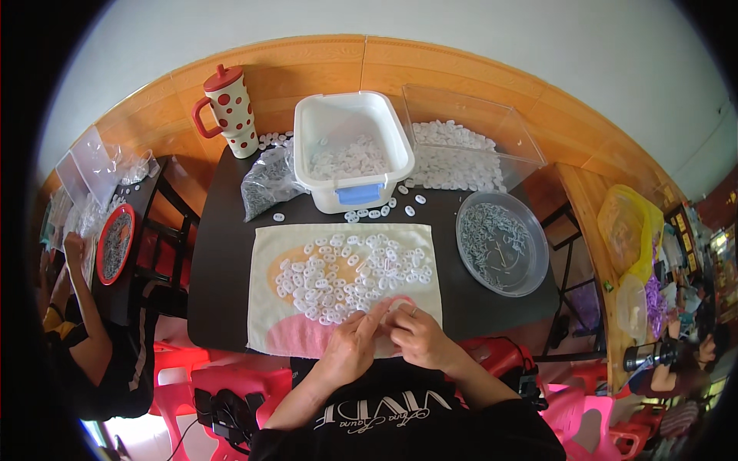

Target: Sorting and inspecting small white plastic components on a table.

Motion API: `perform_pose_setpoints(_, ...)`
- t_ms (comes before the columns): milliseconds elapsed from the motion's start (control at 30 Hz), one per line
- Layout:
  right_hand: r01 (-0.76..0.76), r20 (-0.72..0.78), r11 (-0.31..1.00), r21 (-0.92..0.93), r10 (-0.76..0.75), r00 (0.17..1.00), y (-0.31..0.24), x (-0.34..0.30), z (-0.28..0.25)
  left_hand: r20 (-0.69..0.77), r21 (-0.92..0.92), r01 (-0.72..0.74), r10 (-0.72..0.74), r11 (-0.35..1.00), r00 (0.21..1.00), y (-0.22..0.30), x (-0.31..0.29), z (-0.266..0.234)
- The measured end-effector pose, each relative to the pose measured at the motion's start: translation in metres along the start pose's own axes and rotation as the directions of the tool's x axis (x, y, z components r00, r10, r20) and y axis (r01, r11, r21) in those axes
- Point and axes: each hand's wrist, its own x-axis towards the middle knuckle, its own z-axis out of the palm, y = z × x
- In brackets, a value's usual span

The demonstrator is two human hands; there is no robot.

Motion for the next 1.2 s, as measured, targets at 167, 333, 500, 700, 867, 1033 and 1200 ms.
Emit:
perform_pose_setpoints(167, 0.018, 0.017, 1.000, -0.023, -0.018, 1.000, 0.003, -0.002, 0.003, 0.014, 0.030, -0.021, 0.020, 0.999, 1.000, -0.002, 0.001, 0.001)
perform_pose_setpoints(333, -0.034, 0.003, 0.999, 0.024, 0.034, 0.999, 0.003, 0.003, 0.001, 0.002, 0.038, 0.019, -0.019, 0.999, 1.000, -0.011, -0.004, -0.001)
perform_pose_setpoints(500, -0.159, -0.155, 0.965, 0.209, 0.193, 0.969, -0.004, 0.005, -0.015, -0.096, -0.240, 0.138, -0.165, 0.961, 0.982, -0.008, -0.012, 0.004)
perform_pose_setpoints(700, -0.137, -0.578, 0.956, -0.258, -0.039, 0.815, 0.034, 0.087, -0.125, -0.139, -0.054, -0.018, 0.010, 0.998, 0.990, -0.006, -0.011, -0.003)
perform_pose_setpoints(867, -0.288, -0.654, 0.949, -0.131, 0.136, 0.744, 0.103, 0.123, -0.177, -0.159, -0.044, -0.080, 0.072, 0.996, 0.985, -0.005, -0.007, 0.000)
perform_pose_setpoints(1033, -0.322, -0.295, 0.934, -0.154, 0.268, 0.917, 0.089, 0.078, -0.090, -0.231, -0.047, -0.121, 0.107, 0.992, 0.967, -0.005, -0.012, 0.003)
perform_pose_setpoints(1200, -0.406, -0.078, 0.739, -0.537, 0.435, 0.897, 0.065, 0.054, -0.043, -0.205, 0.251, -0.256, 0.309, 0.934, 0.929, 0.004, -0.017, -0.044)
